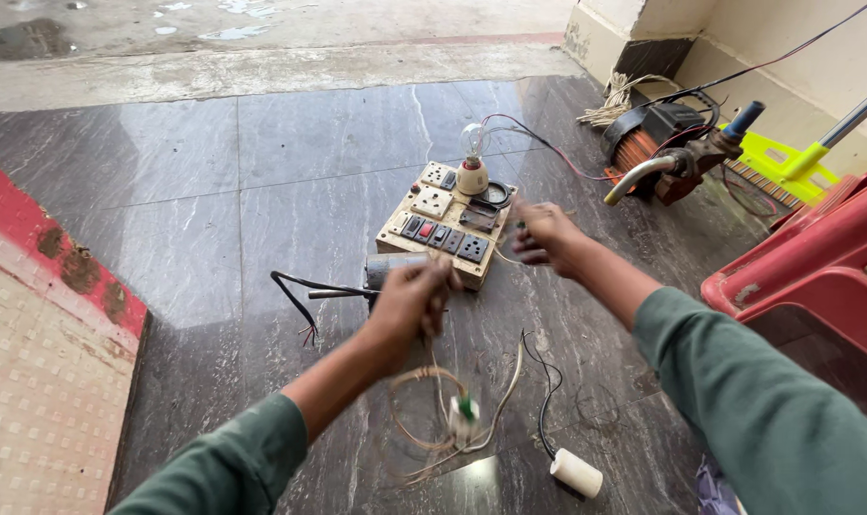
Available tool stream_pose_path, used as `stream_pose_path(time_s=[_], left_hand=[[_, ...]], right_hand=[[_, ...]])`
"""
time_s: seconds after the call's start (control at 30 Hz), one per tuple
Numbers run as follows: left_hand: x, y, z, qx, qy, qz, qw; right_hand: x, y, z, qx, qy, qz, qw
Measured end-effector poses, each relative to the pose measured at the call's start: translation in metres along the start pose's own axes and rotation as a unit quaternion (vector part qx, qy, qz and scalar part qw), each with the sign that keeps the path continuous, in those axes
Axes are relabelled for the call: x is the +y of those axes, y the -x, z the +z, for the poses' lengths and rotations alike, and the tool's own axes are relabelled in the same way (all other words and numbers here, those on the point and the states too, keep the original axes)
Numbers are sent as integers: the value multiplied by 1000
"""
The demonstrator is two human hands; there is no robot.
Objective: The person uses a T-handle wrench to loosen and remove a nut from the shaft of a small electric motor. They then strip the ends of the motor's power cord with wire strippers, connect the wires to the motor terminals, and test the motor by plugging it into a power board, causing a light bulb to illuminate.
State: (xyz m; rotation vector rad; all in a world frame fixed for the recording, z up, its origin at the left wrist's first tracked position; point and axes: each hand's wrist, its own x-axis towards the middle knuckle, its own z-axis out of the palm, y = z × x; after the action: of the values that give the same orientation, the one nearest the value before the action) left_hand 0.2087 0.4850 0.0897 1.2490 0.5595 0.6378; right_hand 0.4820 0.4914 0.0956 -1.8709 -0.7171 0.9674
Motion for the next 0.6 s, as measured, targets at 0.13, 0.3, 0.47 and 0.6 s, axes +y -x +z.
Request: stream_pose_path(time_s=[0.13, 0.3, 0.47, 0.6], left_hand=[[64, -13, -6, 42, 18, 25, 999], [122, -17, 6, 2, 121, 115, 986], [159, -34, 23, -34, 249, 150, 956], [189, -50, 14, -144, 285, 263, 910]], right_hand=[[5, 34, -3, -48, 253, -94, 962], [-23, 112, 54, -75, 283, -301, 908], [-59, 191, 76, -75, 489, -426, 758], [-80, 225, 80, -174, 343, -537, 751]])
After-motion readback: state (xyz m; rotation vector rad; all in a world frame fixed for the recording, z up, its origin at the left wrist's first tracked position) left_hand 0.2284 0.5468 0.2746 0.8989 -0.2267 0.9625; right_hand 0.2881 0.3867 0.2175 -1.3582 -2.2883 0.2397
